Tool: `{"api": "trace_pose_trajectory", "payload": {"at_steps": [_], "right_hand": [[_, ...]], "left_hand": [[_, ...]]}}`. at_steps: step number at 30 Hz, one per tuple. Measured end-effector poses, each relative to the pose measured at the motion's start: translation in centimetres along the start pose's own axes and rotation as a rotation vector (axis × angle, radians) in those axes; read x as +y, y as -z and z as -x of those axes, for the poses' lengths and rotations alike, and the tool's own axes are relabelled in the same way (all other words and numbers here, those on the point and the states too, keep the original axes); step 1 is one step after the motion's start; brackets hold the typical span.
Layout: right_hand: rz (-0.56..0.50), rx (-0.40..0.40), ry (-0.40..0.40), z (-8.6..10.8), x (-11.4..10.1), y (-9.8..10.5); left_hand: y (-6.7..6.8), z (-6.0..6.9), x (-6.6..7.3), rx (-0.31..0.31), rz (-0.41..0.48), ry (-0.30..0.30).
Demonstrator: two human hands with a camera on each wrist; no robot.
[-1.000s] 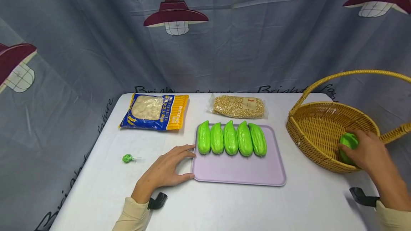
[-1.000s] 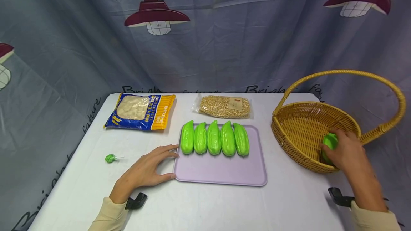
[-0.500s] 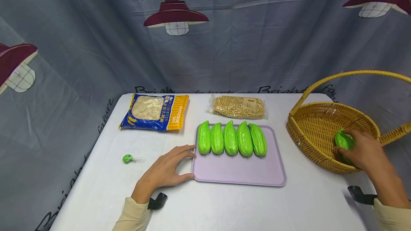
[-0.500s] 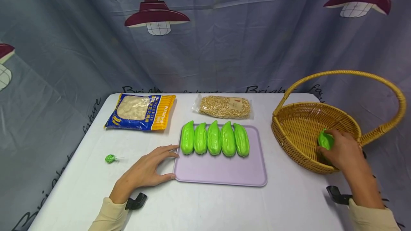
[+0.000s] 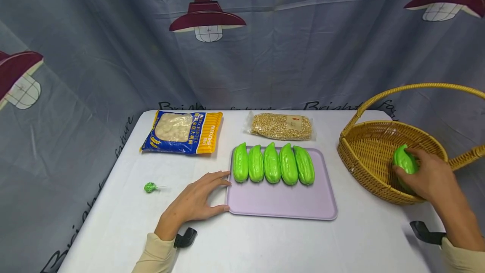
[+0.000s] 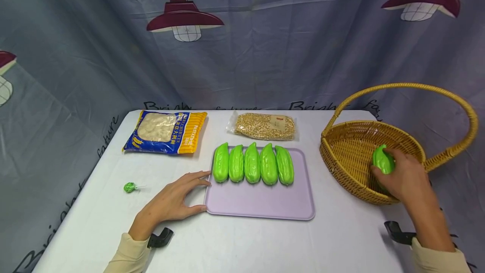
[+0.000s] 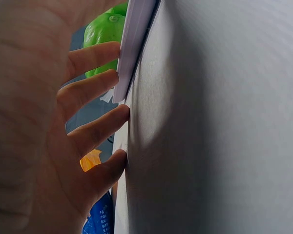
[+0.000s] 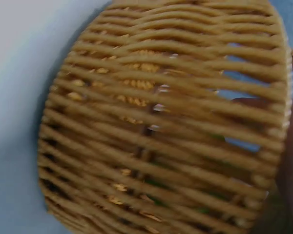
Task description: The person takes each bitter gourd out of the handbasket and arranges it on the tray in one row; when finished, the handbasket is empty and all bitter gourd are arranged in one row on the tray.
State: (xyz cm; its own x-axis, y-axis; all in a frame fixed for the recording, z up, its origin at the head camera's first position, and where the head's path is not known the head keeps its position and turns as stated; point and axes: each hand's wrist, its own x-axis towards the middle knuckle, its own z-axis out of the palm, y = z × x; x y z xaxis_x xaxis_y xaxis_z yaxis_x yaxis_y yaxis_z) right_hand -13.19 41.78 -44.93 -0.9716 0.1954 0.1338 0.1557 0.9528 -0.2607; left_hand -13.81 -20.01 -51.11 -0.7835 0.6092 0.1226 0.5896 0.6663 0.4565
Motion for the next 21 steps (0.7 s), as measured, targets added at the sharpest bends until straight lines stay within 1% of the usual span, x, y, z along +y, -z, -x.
{"api": "trace_pose_trajectory", "payload": {"at_steps": [7,16,21], "right_hand": [[-0.025,0.032,0.002,0.4,-1.4,0.8],[-0.071,0.067,0.025,1.2,-4.1,1.8],[-0.097,0.091,0.037,1.6,-5.4,2.1]], "left_hand": [[0.0,0.0,0.0,0.009,0.001,-0.008],[0.1,0.0,0.0,0.006,0.007,-0.006],[0.0,0.0,0.0,0.005,0.005,-0.006]]}}
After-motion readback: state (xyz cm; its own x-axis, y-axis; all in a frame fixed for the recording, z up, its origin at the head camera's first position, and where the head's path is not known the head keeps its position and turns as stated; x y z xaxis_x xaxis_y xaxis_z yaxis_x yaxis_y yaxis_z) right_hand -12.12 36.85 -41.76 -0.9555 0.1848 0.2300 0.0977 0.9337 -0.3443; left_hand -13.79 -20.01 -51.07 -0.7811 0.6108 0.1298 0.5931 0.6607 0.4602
